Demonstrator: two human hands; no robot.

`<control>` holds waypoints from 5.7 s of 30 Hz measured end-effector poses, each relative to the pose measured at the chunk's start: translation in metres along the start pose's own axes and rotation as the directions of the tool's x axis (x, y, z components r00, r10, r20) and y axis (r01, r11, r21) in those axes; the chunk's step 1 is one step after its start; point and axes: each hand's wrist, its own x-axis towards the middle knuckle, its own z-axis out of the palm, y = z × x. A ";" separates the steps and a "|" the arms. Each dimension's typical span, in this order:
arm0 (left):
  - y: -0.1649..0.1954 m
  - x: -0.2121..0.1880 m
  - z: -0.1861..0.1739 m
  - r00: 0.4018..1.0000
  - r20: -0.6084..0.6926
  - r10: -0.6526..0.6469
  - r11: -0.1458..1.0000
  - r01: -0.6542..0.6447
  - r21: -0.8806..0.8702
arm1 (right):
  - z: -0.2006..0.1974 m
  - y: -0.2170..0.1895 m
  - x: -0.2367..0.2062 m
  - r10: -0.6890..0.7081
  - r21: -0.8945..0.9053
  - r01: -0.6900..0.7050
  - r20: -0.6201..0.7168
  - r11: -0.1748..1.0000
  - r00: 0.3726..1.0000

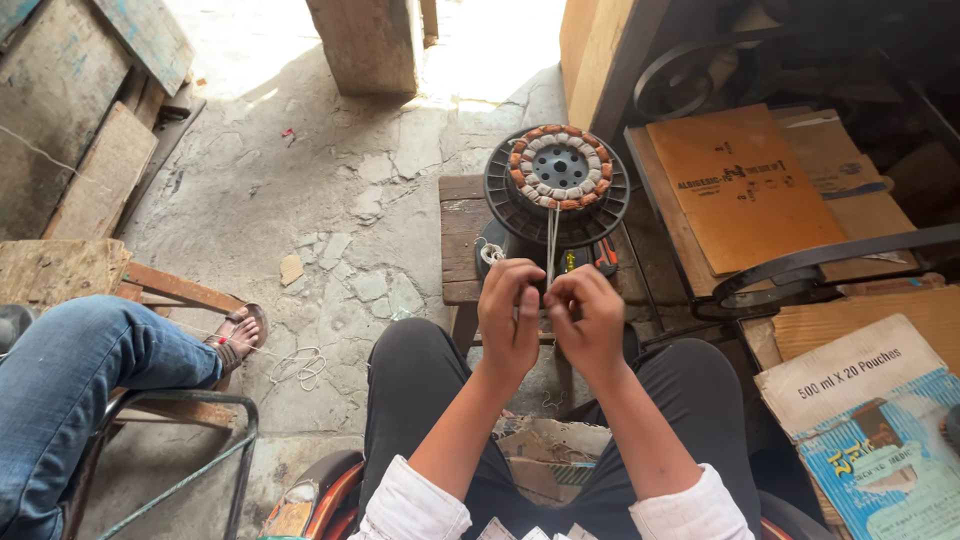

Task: The person is repairing an electrical motor by hand, manipulating wires and using a screwdriver to adjust components. The task involves careful handling of the motor's internal parts, with the person seated and working on a small wooden stool.

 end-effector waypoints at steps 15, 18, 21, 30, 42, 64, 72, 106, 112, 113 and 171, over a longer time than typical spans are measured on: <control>-0.025 -0.021 0.018 0.934 -0.129 -0.335 0.942 0.330 -0.056 | 0.016 0.063 -0.019 0.358 0.335 -0.355 0.055 0.872 0.932; -0.030 -0.034 0.020 0.935 -0.130 -0.331 0.939 0.312 -0.148 | 0.018 0.062 -0.017 0.450 0.517 -0.471 0.175 0.715 0.876; -0.034 -0.040 0.021 0.920 -0.096 -0.380 0.899 0.342 -0.275 | 0.023 0.056 -0.011 0.478 0.575 -0.496 0.197 0.651 0.856; -0.030 -0.035 0.013 0.924 -0.189 -0.332 0.943 0.333 -0.027 | 0.016 0.024 -0.003 0.484 0.266 -0.472 0.022 0.840 0.875; -0.011 -0.017 0.005 0.983 -0.081 -0.164 0.959 0.178 0.222 | 0.002 -0.010 -0.003 -0.358 -0.371 0.332 -0.004 0.867 0.934; -0.027 -0.021 -0.016 0.987 0.045 0.153 0.922 -0.159 0.354 | 0.010 0.029 -0.013 0.016 -0.051 -0.010 0.120 0.999 0.993; -0.035 -0.030 -0.004 0.999 -0.005 0.047 0.938 -0.042 0.344 | 0.006 0.030 -0.012 0.076 -0.022 -0.074 0.156 0.997 0.985; -0.039 -0.029 -0.006 0.997 0.068 0.032 0.951 -0.051 0.305 | -0.007 0.043 -0.009 0.117 -0.041 -0.111 0.477 0.993 0.871; -0.039 -0.033 -0.002 0.995 0.096 0.024 0.929 -0.057 0.366 | -0.008 0.046 -0.007 0.096 -0.020 -0.097 0.455 0.995 0.885; -0.039 -0.033 -0.002 0.994 0.109 0.027 0.922 -0.066 0.381 | -0.009 0.049 -0.005 0.097 0.021 -0.117 0.421 0.993 0.902; -0.050 -0.030 -0.007 0.986 0.170 0.001 0.957 -0.050 0.286 | 0.001 0.067 -0.018 0.352 -0.109 -0.335 0.348 0.936 0.869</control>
